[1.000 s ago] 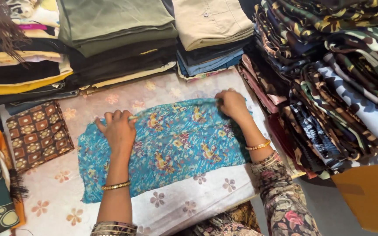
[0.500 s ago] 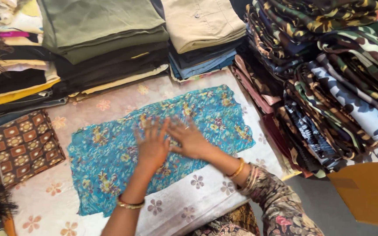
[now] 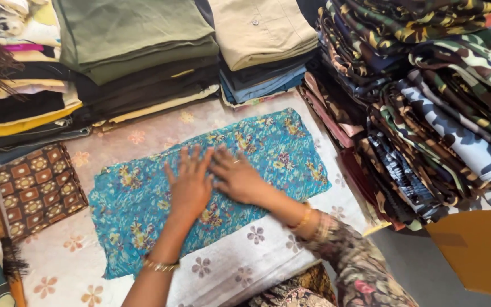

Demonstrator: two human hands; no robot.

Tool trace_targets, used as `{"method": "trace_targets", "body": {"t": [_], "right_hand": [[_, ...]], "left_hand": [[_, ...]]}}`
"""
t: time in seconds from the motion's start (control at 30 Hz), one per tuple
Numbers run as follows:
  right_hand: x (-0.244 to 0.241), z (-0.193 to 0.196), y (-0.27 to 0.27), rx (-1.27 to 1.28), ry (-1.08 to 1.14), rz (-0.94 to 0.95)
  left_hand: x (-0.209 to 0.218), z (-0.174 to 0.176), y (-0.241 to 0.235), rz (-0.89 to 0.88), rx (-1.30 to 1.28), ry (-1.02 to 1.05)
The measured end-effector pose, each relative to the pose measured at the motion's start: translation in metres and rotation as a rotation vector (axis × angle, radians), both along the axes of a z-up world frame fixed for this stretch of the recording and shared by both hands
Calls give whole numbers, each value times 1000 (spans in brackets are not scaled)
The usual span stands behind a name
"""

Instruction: Fold several pieces of patterned and solid-colored clothing on a table.

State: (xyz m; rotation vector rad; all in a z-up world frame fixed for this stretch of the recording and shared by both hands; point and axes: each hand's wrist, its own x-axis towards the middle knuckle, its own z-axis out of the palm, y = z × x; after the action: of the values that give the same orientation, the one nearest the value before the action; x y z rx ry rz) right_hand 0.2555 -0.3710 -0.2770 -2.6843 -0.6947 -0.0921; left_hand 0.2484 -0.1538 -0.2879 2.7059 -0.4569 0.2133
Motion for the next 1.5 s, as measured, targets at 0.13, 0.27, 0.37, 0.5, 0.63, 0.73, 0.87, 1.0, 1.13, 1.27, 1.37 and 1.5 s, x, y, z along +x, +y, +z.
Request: {"method": "trace_targets", "body": {"t": [0.13,0.27,0.37,0.5,0.63,0.73,0.87,1.0,1.13,1.27,1.37,1.5], "right_hand": [[39,-13,-38,-93,26,-82],[62,-18,-151,-135,38,-460],[53,10,-157,-126,154,-579],[45,-24,-103,-456,-236,-532],[8,-16,1,-13,-37,-54],[20,-9,2,-107,62,0],[44,-14,-104,-249,153,-467],[49,-19,-160,-136,-41,-461],[33,-3,-124,-148,-4,-492],[-5,24,-5,12,-9,-74],[20,-23,26,21,-46,79],[52,-11,-41,-68,77,-196]], "left_hand": [[17,-13,23,33,197,4],[9,-21,92,189,225,52],[5,-24,111,315,203,49],[7,-12,69,314,173,-42],[4,-13,-2,31,-99,39],[10,-18,4,-11,43,-2],[0,-12,84,201,273,63],[-7,-14,132,334,188,147],[-9,-4,106,371,194,106],[-5,3,7,60,-4,27],[25,-32,-14,-2,11,-39],[26,-13,38,118,130,42]]}}
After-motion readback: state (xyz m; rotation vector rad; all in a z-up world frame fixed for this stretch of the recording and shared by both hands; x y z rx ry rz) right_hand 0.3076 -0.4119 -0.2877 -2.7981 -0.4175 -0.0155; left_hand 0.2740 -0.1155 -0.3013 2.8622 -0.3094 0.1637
